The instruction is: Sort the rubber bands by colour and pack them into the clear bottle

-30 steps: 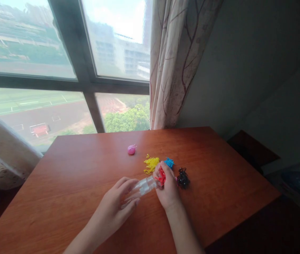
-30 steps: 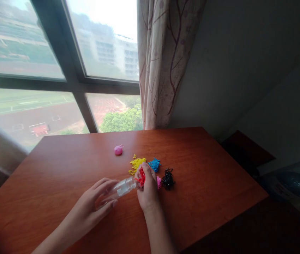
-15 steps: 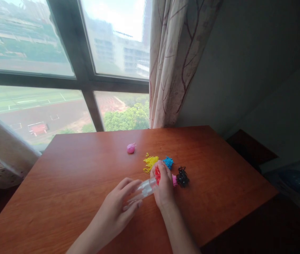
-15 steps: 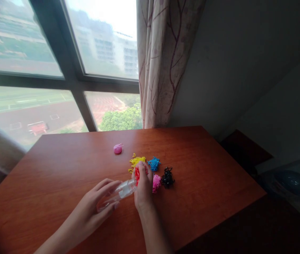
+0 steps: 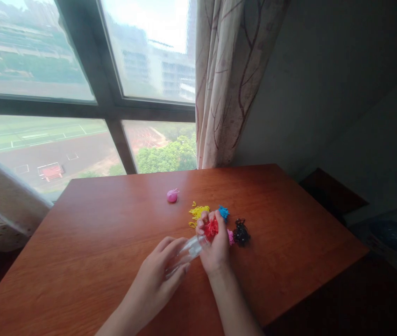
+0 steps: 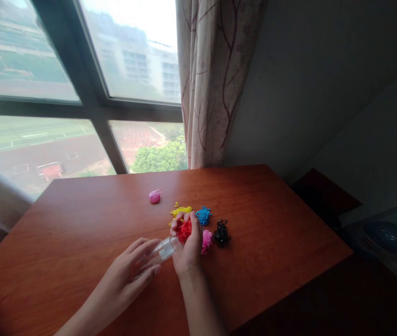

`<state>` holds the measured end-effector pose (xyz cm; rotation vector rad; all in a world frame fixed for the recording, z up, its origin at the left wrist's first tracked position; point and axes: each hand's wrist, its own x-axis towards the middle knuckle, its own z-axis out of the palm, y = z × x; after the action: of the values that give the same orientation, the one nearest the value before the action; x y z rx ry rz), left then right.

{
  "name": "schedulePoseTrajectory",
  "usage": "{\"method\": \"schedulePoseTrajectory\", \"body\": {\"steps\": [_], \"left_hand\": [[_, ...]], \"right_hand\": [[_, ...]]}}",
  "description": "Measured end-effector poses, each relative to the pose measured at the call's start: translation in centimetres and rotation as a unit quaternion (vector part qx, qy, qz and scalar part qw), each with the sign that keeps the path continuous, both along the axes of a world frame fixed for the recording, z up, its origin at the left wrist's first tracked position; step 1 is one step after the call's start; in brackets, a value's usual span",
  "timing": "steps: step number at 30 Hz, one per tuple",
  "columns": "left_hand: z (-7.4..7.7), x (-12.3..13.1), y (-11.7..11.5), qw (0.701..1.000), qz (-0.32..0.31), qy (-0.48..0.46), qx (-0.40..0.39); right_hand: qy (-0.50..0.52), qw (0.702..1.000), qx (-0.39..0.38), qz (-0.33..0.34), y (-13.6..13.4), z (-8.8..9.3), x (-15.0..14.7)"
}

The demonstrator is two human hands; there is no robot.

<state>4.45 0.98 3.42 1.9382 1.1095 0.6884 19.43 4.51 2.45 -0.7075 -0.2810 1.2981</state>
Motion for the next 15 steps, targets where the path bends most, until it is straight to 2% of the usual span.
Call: {"method": "schedulePoseTrajectory", "body": {"steps": [6,11,15], "left_hand": [[0.02,0.1,0.16,1.0,0.008,-0.008,-0.002],[0.08,0.2,0.2,1.0,0.02,-0.018,-0.005],[-0.1,0.14,0.15,1.0,0.017,-0.013,-0.007]], "right_hand": [[0.038,0.999,-0.026,-0.013,-0.12,-0.13,0.25],[0.008,1.0,0.001,-0.008,-0.3,0.19,0.27],[0.024,1.0,0.013,0.0,-0.34,0.46,0.51]]}}
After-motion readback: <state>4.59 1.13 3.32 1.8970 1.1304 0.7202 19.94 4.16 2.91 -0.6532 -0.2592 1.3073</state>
